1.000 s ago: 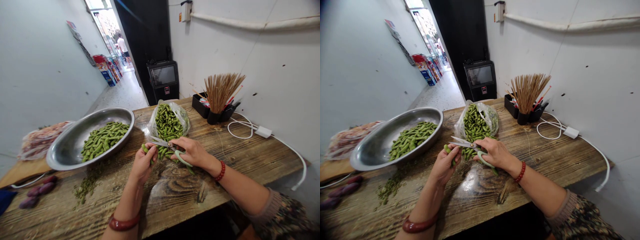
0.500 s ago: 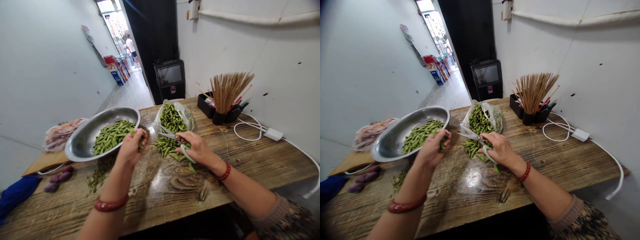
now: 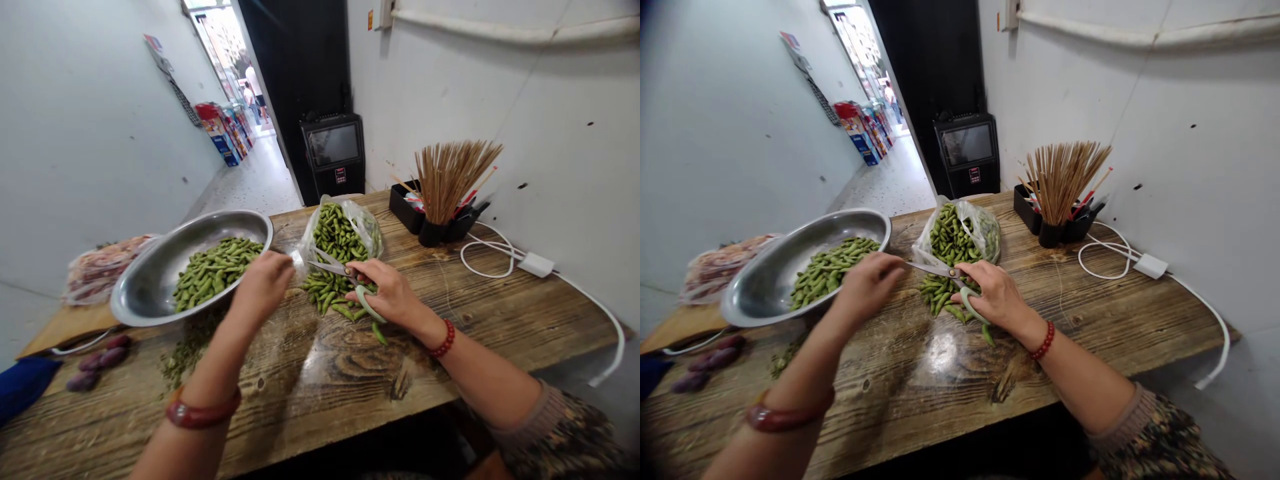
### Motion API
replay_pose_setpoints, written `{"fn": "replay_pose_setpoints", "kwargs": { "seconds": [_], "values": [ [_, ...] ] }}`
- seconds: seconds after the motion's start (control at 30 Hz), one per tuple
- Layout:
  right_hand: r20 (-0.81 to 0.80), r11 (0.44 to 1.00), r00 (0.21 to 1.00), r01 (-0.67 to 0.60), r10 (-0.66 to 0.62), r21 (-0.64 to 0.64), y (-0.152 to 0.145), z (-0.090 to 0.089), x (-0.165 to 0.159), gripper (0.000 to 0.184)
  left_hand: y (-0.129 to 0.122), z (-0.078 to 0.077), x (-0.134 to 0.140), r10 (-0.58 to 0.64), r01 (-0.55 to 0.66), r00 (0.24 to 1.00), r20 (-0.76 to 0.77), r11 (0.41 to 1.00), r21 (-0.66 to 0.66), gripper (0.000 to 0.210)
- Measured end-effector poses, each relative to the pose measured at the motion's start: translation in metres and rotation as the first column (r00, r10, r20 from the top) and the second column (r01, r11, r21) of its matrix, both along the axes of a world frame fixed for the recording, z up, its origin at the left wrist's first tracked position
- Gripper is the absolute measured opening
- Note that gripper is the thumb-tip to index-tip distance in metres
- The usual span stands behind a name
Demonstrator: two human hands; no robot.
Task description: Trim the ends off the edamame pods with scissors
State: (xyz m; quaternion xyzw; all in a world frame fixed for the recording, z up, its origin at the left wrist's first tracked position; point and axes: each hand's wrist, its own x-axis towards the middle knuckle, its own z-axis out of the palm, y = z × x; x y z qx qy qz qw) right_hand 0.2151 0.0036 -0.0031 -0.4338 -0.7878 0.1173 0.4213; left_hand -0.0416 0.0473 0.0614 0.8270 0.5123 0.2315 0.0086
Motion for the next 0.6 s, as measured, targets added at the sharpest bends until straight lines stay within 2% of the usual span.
{"fn": "replay_pose_setpoints", "kwargs": {
  "seconds": [0.07,0.17,0.27,0.37,0.5,0.6],
  "values": [
    [0.002,1.0,1.0,0.011,-0.011,0.001,0.0,0.0,0.0,0.05,-0.01,-0.025,0.022,-0.087,0.084,0.995,-0.037,0.992,-0.089,0.018],
    [0.008,1.0,1.0,0.015,-0.015,-0.002,0.001,-0.001,-0.001,0.051,-0.02,-0.051,0.039,-0.071,0.057,0.988,-0.14,0.993,-0.102,0.017],
    [0.012,1.0,1.0,0.002,-0.002,-0.005,0.001,-0.003,-0.002,0.051,-0.027,-0.063,0.045,0.005,-0.026,0.974,-0.228,0.996,-0.085,0.02],
    [0.014,1.0,1.0,-0.018,0.018,-0.006,0.001,-0.004,-0.002,0.051,-0.033,-0.069,0.047,0.066,-0.086,0.967,-0.247,0.994,-0.07,0.023],
    [0.015,1.0,1.0,-0.025,0.025,-0.011,0.001,-0.006,-0.002,0.05,-0.035,-0.077,0.042,0.056,-0.073,0.988,-0.146,0.992,-0.107,0.026],
    [0.017,1.0,1.0,-0.024,0.024,-0.016,0.001,-0.006,-0.001,0.051,-0.031,-0.083,0.03,0.026,0.004,0.99,0.141,0.978,-0.207,0.021]
  ]
}}
